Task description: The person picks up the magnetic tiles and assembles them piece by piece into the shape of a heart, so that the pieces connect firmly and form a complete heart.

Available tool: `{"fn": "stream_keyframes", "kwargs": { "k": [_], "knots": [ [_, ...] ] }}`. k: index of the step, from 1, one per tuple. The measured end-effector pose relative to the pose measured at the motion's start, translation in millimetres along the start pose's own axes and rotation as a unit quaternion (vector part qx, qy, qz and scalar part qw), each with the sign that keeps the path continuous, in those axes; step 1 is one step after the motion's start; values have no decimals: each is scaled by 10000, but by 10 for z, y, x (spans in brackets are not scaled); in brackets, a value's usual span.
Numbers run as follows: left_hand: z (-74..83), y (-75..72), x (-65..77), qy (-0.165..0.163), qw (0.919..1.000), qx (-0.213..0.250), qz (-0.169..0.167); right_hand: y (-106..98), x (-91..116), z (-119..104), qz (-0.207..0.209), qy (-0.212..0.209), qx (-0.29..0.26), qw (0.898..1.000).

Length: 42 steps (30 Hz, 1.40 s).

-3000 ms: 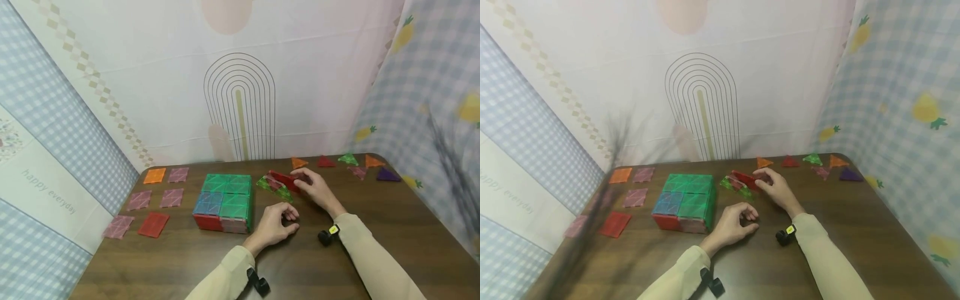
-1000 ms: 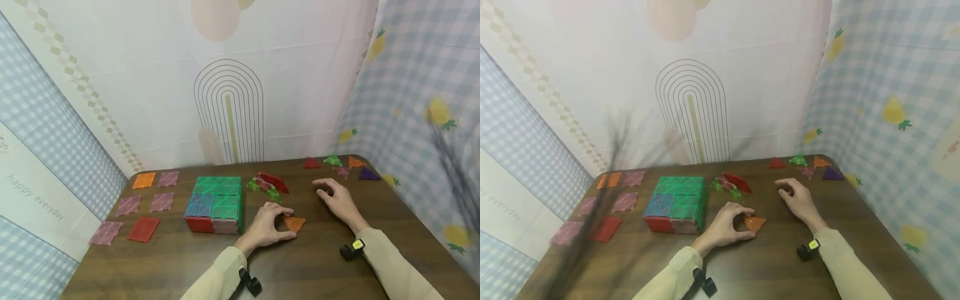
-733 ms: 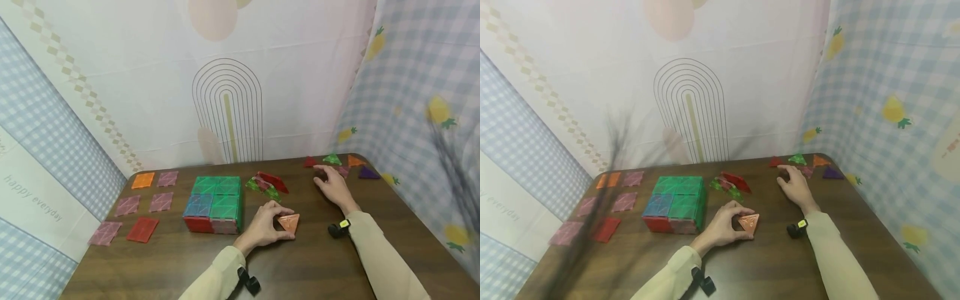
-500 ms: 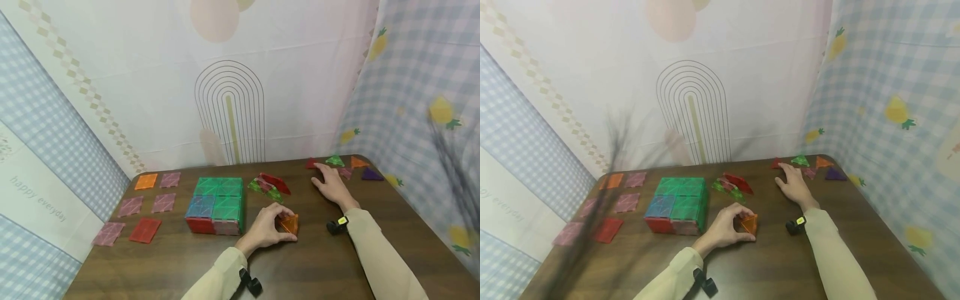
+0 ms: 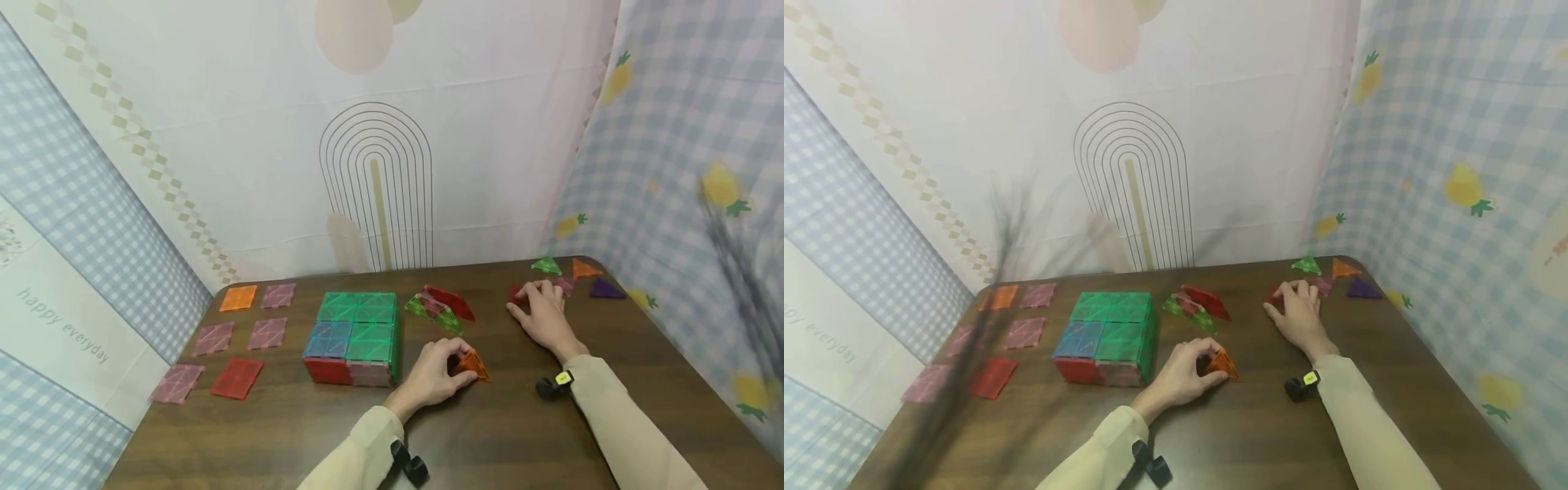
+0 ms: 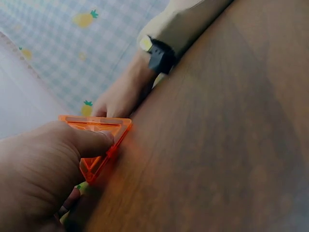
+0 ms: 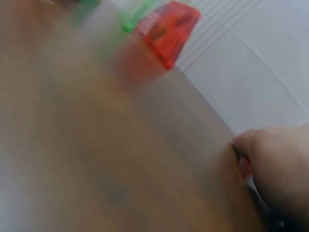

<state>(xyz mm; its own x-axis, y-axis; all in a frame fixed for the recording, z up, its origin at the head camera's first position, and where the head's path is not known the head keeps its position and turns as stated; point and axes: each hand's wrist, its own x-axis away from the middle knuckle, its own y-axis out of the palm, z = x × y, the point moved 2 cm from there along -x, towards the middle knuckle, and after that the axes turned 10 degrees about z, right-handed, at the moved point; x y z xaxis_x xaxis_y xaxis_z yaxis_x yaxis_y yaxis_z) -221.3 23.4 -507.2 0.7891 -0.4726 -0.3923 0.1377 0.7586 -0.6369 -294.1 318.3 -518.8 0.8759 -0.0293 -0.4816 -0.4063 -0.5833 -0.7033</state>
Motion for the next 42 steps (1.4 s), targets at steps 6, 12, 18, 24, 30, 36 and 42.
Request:
{"fn": "stream_keyframes", "kwargs": {
  "k": [6,12,18,24,30,36,42],
  "knots": [
    [2,14,-2,-16,10000,26,41,-149,245,-76,89,-338,-196,9992],
    [-2,9,11,-21,10000,11,55,-328,549,-175,105,-410,-513,9978],
    [-17,-1,12,26,9999,108,85,-461,801,-282,-35,-571,-768,9954],
    [-27,3,6,42,9997,187,122,-490,920,-408,-86,85,-2174,9760],
    [-25,16,17,68,9996,224,147,-422,1005,-598,-159,506,-3496,9354],
    [-13,9,14,144,9995,181,215,-295,1020,-795,-320,464,-4025,9137],
    [-34,10,3,165,9994,150,259,-229,992,-871,-515,621,-3949,9152]
  ]
}}
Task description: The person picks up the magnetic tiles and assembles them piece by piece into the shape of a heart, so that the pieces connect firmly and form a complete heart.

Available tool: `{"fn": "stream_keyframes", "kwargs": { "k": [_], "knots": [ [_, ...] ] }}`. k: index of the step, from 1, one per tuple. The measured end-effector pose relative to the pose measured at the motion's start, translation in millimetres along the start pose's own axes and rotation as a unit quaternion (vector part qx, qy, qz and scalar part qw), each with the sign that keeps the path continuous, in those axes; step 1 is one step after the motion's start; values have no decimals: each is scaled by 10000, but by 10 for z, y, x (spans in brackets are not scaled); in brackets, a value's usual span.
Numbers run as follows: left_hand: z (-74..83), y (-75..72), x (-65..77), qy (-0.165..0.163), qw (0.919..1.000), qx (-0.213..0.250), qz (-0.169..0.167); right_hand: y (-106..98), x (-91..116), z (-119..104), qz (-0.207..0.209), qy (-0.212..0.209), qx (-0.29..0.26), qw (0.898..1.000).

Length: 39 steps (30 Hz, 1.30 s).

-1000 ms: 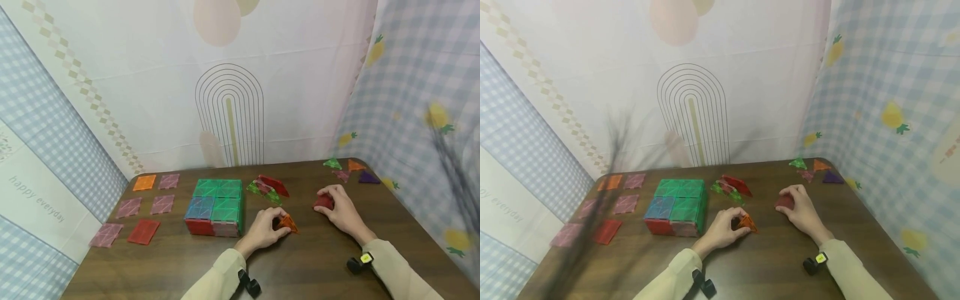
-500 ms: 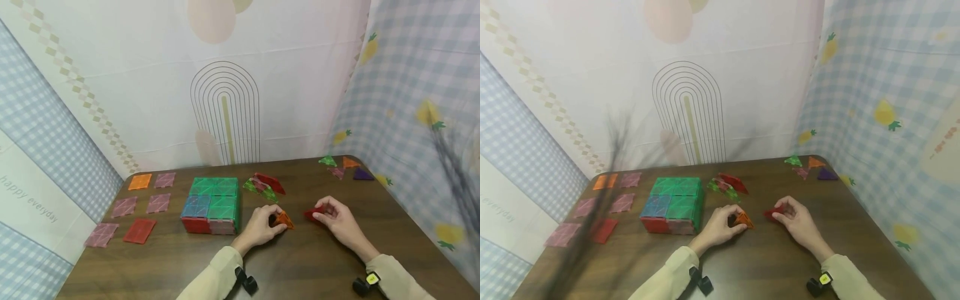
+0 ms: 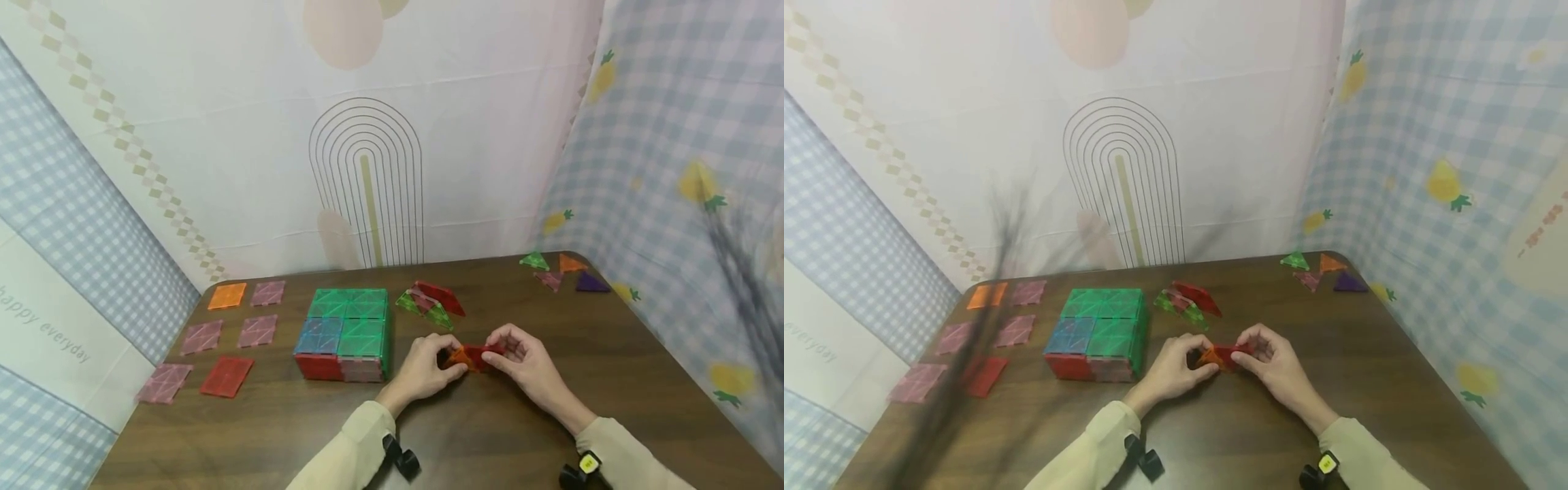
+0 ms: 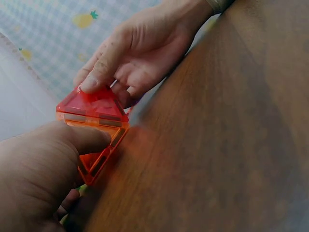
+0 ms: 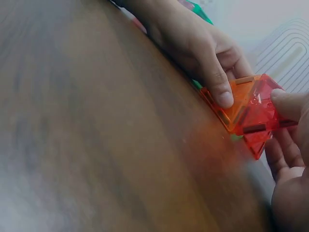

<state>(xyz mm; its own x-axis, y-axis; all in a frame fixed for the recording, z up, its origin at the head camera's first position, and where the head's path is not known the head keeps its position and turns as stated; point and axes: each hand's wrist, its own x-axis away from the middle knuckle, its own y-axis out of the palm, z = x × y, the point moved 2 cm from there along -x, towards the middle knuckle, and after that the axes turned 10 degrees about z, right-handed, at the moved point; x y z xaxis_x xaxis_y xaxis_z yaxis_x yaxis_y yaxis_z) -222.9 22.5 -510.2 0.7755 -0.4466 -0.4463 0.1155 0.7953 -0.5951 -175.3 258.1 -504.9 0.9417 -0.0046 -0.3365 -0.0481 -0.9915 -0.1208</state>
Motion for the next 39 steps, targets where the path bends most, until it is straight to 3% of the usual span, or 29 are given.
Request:
{"fn": "stream_keyframes", "kwargs": {
  "k": [4,9,12,17,19,21,24,26,28,34,37,39],
  "knots": [
    [-10,-1,-3,27,10000,-74,3,-9,0,-1,-132,22,194,9997],
    [1,6,3,-10,10000,-78,-29,-135,-41,25,-107,-354,-46,9993],
    [7,6,3,-48,10000,-29,-44,-300,-133,76,237,-586,-240,9977],
    [8,0,8,-93,9999,27,-63,-657,-359,226,1163,-704,-169,9906],
    [8,-2,11,-98,9999,17,-67,-817,-451,298,1526,-628,166,9862],
    [5,1,13,-89,9999,-1,-69,-984,-534,367,1816,-571,834,9782],
    [4,7,14,-87,9999,-4,-66,-1217,-626,437,2055,-470,2165,9533],
    [6,3,17,-108,9999,5,-79,-1335,-678,477,1969,-444,2974,9332],
    [4,1,15,-117,9999,11,-93,-1413,-724,508,1661,-437,3440,9231],
    [-1,2,0,-73,10000,11,-63,-1421,-825,590,449,-644,4000,9131],
    [7,-5,3,-80,10000,6,-59,-1355,-800,600,380,-678,4160,9060],
    [18,-8,13,-110,9999,13,-75,-1323,-767,596,473,-685,4116,9076]
  ]
}}
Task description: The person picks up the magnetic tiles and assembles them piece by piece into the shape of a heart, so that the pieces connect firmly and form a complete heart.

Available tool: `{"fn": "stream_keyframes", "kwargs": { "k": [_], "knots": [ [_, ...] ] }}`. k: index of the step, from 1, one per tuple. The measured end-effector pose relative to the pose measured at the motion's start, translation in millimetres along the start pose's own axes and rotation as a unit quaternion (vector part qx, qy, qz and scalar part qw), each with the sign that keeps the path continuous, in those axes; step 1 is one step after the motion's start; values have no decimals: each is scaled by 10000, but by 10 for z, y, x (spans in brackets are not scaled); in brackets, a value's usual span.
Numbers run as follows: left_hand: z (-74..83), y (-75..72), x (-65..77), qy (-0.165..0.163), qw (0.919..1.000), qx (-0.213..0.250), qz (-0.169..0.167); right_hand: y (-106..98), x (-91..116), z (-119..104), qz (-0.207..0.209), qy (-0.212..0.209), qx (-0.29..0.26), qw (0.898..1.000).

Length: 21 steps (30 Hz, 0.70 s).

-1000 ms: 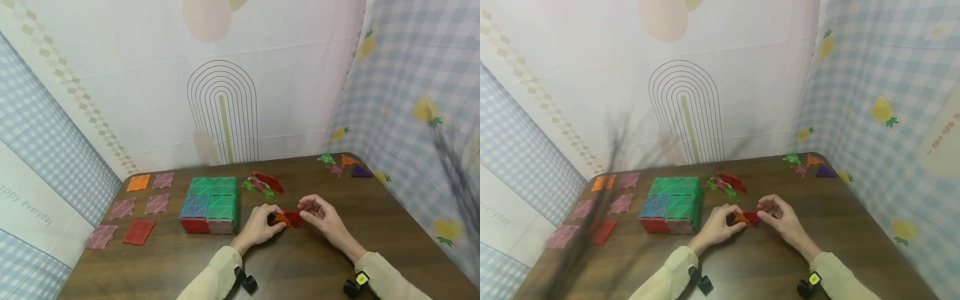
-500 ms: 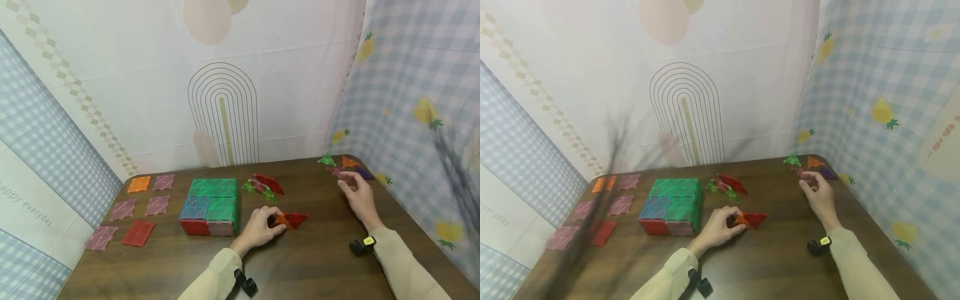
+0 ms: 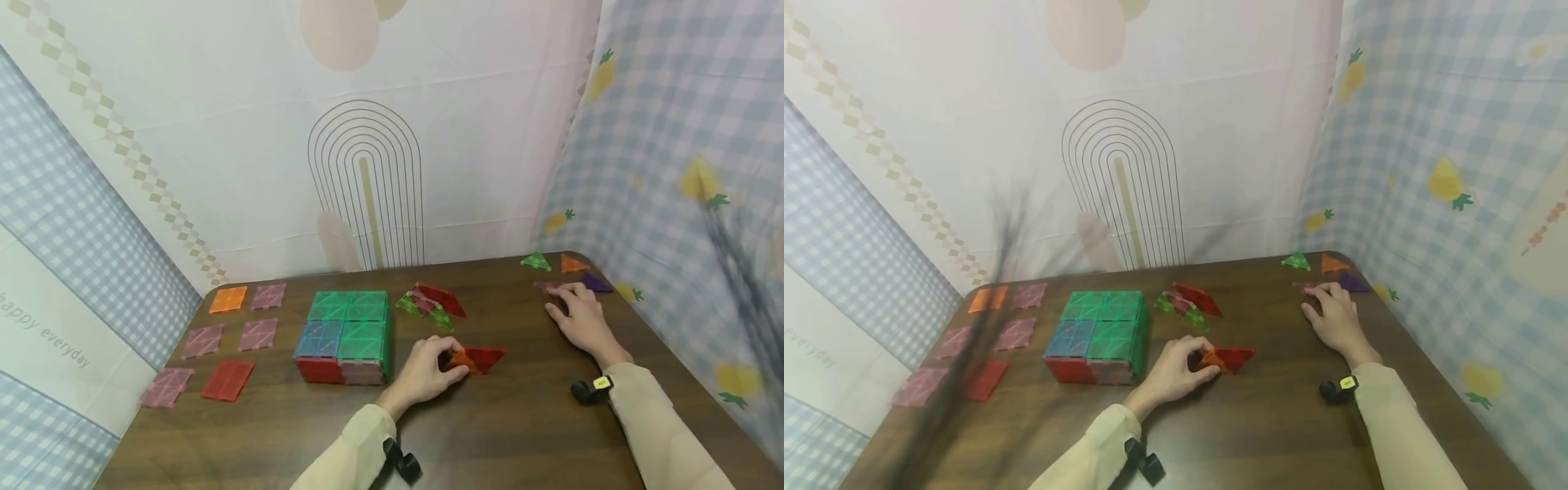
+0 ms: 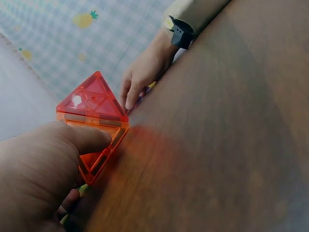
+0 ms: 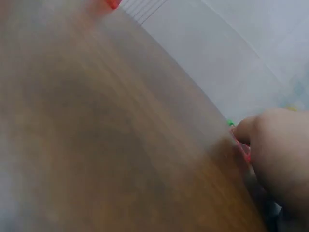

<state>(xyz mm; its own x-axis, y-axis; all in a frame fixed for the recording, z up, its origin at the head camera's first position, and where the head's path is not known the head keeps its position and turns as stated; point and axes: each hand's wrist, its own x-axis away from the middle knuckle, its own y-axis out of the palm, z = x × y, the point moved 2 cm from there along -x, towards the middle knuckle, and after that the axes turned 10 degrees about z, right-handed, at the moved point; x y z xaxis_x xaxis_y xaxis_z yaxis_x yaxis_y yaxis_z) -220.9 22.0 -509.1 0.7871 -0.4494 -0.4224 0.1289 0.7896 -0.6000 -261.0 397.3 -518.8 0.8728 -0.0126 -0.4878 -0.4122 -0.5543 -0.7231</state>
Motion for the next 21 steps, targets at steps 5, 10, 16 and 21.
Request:
{"fn": "stream_keyframes", "kwargs": {
  "k": [5,10,16,21],
  "knots": [
    [3,0,0,-40,10000,25,-34,-17,72,-77,92,-77,-275,9995],
    [0,1,-7,-23,10000,-7,-15,-70,206,-201,39,-305,-556,9980],
    [7,-1,-8,-37,10000,-21,-18,-98,436,-506,-45,-495,-1567,9864],
    [12,4,2,-51,10000,-24,-18,-29,611,-811,-683,-262,-2423,9675]
  ]
}}
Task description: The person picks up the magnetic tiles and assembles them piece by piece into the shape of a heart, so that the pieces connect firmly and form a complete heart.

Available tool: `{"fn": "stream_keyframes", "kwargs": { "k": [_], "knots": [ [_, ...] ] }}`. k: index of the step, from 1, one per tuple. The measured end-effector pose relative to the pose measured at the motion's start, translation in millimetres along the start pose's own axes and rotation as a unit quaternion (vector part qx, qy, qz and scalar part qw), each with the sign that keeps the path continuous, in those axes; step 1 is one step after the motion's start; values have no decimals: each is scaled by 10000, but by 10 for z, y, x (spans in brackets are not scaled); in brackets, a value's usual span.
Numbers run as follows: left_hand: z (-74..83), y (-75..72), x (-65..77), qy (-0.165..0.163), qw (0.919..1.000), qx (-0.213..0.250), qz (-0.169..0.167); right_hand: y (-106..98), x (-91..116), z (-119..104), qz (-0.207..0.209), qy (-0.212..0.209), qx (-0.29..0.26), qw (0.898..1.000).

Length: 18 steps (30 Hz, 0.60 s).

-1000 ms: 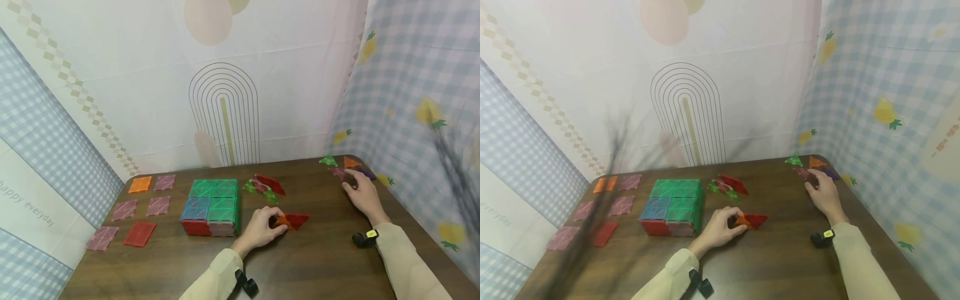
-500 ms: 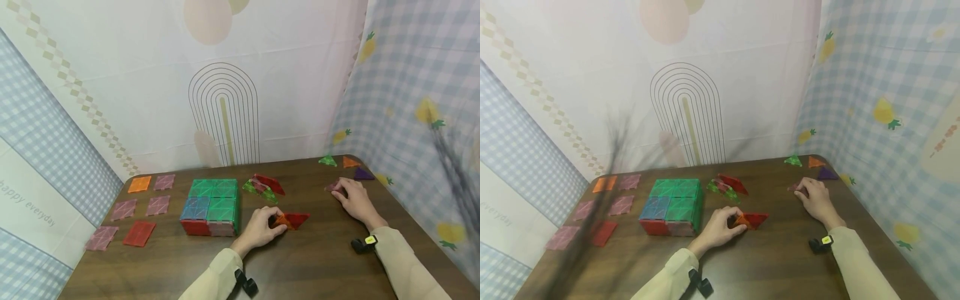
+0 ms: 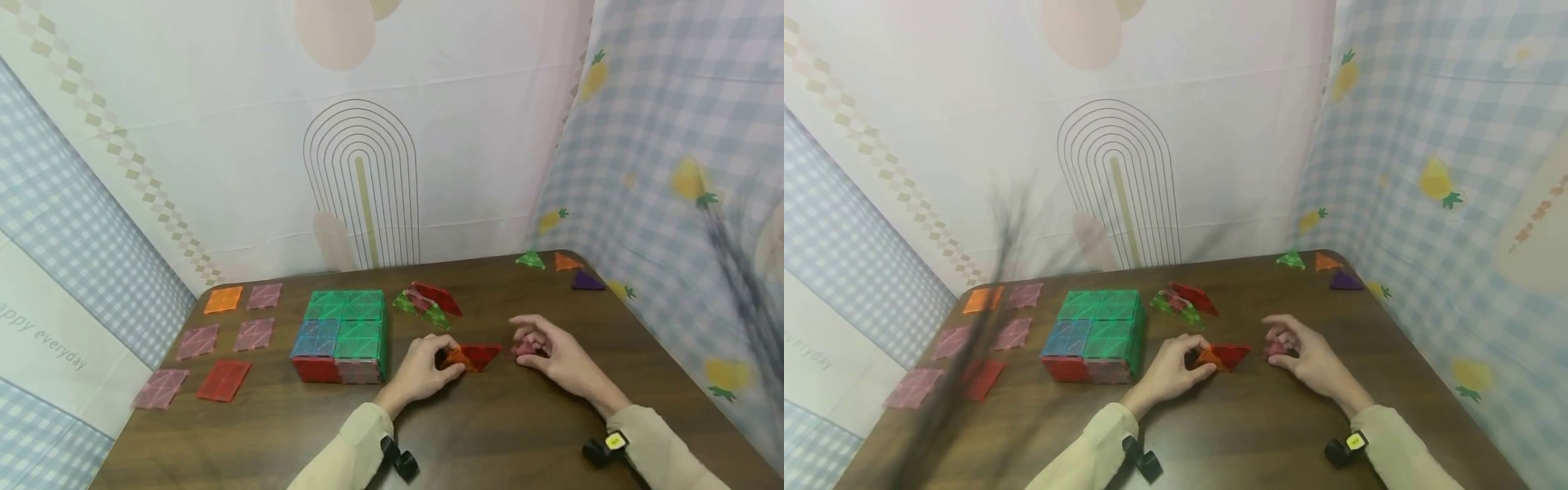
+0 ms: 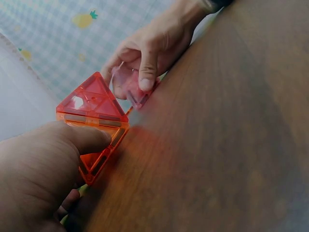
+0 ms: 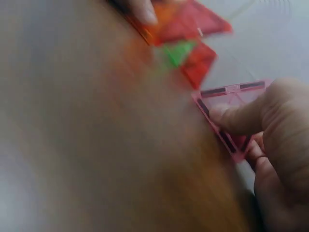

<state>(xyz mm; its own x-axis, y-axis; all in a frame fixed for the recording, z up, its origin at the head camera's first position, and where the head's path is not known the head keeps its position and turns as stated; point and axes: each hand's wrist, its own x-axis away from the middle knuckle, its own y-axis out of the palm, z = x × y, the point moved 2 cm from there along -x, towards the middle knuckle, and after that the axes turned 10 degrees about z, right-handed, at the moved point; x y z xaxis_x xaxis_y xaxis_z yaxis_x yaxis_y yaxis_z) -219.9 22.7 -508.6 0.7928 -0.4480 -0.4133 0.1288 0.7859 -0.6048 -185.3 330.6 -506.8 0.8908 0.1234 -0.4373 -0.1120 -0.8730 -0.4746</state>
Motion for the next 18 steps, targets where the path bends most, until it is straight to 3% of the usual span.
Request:
{"fn": "stream_keyframes", "kwargs": {
  "k": [3,9,14,18],
  "knots": [
    [2,-2,0,-5,10000,-34,-1,141,40,-95,-223,236,-271,9991],
    [7,-14,-3,-2,10000,-6,-5,332,59,-179,-403,309,-299,9983],
    [16,-19,-9,20,10000,-62,-2,326,54,-185,-398,358,-266,9982],
    [18,-1,-12,117,9999,16,-31,206,79,-151,-362,393,-207,9984]
  ]
}}
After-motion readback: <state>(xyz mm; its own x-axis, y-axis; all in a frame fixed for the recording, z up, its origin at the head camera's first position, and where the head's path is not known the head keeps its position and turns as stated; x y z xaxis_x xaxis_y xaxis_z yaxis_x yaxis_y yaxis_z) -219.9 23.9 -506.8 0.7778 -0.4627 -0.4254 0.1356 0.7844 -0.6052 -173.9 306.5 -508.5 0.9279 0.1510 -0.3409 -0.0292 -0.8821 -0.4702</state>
